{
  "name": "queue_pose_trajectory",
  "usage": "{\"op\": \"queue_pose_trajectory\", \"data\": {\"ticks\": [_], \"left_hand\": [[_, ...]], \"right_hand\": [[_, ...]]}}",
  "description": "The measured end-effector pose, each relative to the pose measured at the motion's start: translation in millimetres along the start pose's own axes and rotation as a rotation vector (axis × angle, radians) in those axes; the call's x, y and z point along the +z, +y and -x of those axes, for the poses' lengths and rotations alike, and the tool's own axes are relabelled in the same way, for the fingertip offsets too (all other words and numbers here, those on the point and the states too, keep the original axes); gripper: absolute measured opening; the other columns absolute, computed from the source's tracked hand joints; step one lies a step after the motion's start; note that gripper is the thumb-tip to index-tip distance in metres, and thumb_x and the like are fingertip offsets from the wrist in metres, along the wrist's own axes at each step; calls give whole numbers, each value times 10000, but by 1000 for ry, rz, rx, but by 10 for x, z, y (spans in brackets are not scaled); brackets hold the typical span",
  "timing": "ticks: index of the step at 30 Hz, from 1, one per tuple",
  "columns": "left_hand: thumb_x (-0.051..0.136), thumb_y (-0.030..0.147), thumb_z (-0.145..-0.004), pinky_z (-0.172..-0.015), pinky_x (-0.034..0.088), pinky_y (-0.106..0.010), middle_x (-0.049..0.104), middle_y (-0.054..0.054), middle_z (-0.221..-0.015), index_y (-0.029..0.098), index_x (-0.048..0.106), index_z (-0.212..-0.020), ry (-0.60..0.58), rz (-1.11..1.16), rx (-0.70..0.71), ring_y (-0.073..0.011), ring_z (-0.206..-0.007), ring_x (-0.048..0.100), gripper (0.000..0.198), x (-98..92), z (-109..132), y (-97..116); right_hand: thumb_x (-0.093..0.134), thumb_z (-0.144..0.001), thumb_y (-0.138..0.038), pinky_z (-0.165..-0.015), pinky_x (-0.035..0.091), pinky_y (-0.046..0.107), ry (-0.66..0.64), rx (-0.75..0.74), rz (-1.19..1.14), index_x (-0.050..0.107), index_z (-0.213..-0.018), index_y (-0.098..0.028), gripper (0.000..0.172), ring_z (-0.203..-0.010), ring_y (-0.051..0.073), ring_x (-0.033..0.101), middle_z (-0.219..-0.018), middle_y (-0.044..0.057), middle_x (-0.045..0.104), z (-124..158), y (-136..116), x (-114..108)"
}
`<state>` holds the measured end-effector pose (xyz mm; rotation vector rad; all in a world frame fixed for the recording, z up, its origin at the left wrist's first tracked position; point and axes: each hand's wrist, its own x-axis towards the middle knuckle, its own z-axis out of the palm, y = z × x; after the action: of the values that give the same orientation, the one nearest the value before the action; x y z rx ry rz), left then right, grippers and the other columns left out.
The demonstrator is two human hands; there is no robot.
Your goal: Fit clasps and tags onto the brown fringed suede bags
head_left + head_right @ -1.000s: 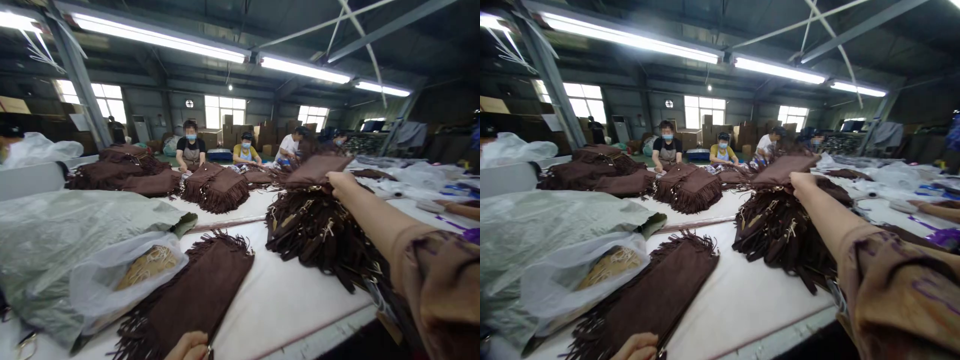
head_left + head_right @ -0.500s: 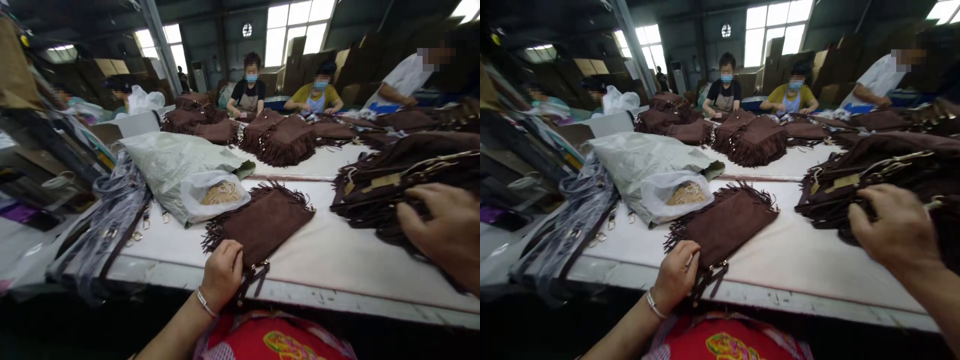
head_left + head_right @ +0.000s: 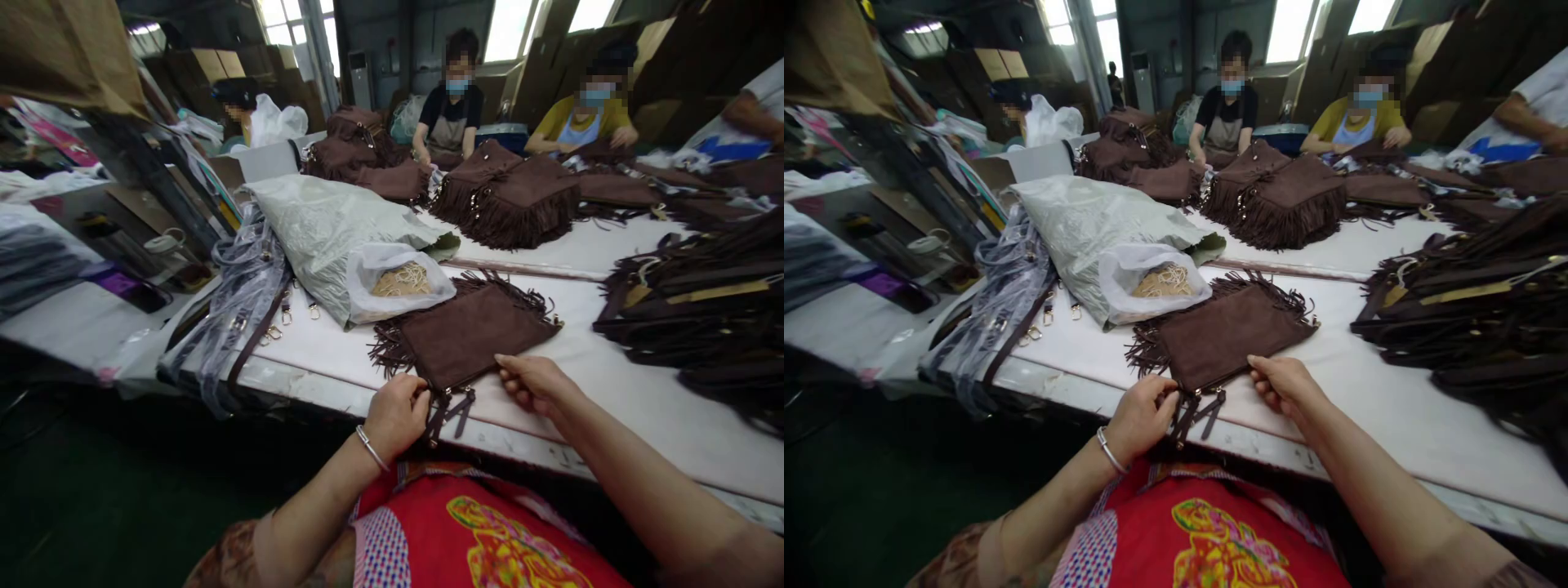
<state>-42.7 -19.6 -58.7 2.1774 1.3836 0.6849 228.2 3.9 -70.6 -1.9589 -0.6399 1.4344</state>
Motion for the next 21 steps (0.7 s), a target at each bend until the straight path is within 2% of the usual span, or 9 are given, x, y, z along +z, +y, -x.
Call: {"op": "queue_pose_trajectory", "data": {"ticks": [5,8,10,12,14,15,17,19,21], "left_hand": [[554,258,-894,-956,513,-370,627,-134,-1110,130,598,-1190,94,-34,-47,-246,-1058,612,325,60,-176,-29],[558,340,-897,-989,500,-404,595,-161,-1191,118,505,-1339,101,-94,-52,-277,-1109,598,497,116,-289,1],[577,377,-883,-961,514,-403,597,-151,-1178,144,520,-1340,57,-135,-29,-279,-1072,616,516,136,-347,34],[612,384,-855,-923,529,-390,612,-133,-1138,176,581,-1277,-5,-172,18,-274,-1024,634,471,114,-397,62],[656,386,-818,-860,547,-375,641,-113,-1078,202,635,-1194,-89,-204,103,-269,-963,652,419,21,-468,79],[674,390,-804,-827,552,-365,661,-100,-1037,212,654,-1159,-139,-210,163,-265,-930,661,398,-57,-522,89],[670,387,-814,-789,549,-339,698,-69,-945,220,679,-1102,-192,-192,280,-245,-877,676,333,-268,-692,135],[607,362,-871,-800,537,-315,717,-51,-907,207,680,-1092,-113,-159,335,-215,-865,680,279,-510,-973,244],[529,332,-928,-851,520,-308,718,-64,-970,177,669,-1103,48,-179,326,-200,-913,669,272,-701,-1383,421]], "right_hand": [[483,-877,-404,-324,229,197,106,-40,89,490,-690,-198,279,-294,71,333,-456,-25,481,30,0,53],[482,-854,-503,-353,340,264,230,-152,177,563,-819,-182,333,-340,133,433,-531,19,557,60,-26,35],[544,-803,-514,-501,492,347,336,-260,231,573,-995,-166,398,-549,217,610,-724,82,649,59,-29,-42],[581,-766,-467,-813,539,432,447,-433,314,541,-1144,-145,497,-947,298,657,-1018,155,655,10,23,-156],[534,-792,-445,-1045,426,476,568,-709,476,534,-1197,-114,523,-1216,336,528,-1232,199,564,-114,146,-274],[488,-823,-446,-1087,389,490,629,-867,579,541,-1195,-102,509,-1254,344,491,-1272,207,533,-201,229,-323],[434,-874,-426,-1088,396,496,691,-1052,734,551,-1182,-99,465,-1223,338,510,-1262,199,536,-392,407,-384],[416,-900,-384,-1049,437,484,711,-1130,829,535,-1211,-105,434,-1194,327,535,-1268,189,539,-543,556,-388],[415,-906,-343,-1003,469,473,742,-1163,888,510,-1248,-108,426,-1193,329,544,-1297,192,529,-612,641,-351]]}}
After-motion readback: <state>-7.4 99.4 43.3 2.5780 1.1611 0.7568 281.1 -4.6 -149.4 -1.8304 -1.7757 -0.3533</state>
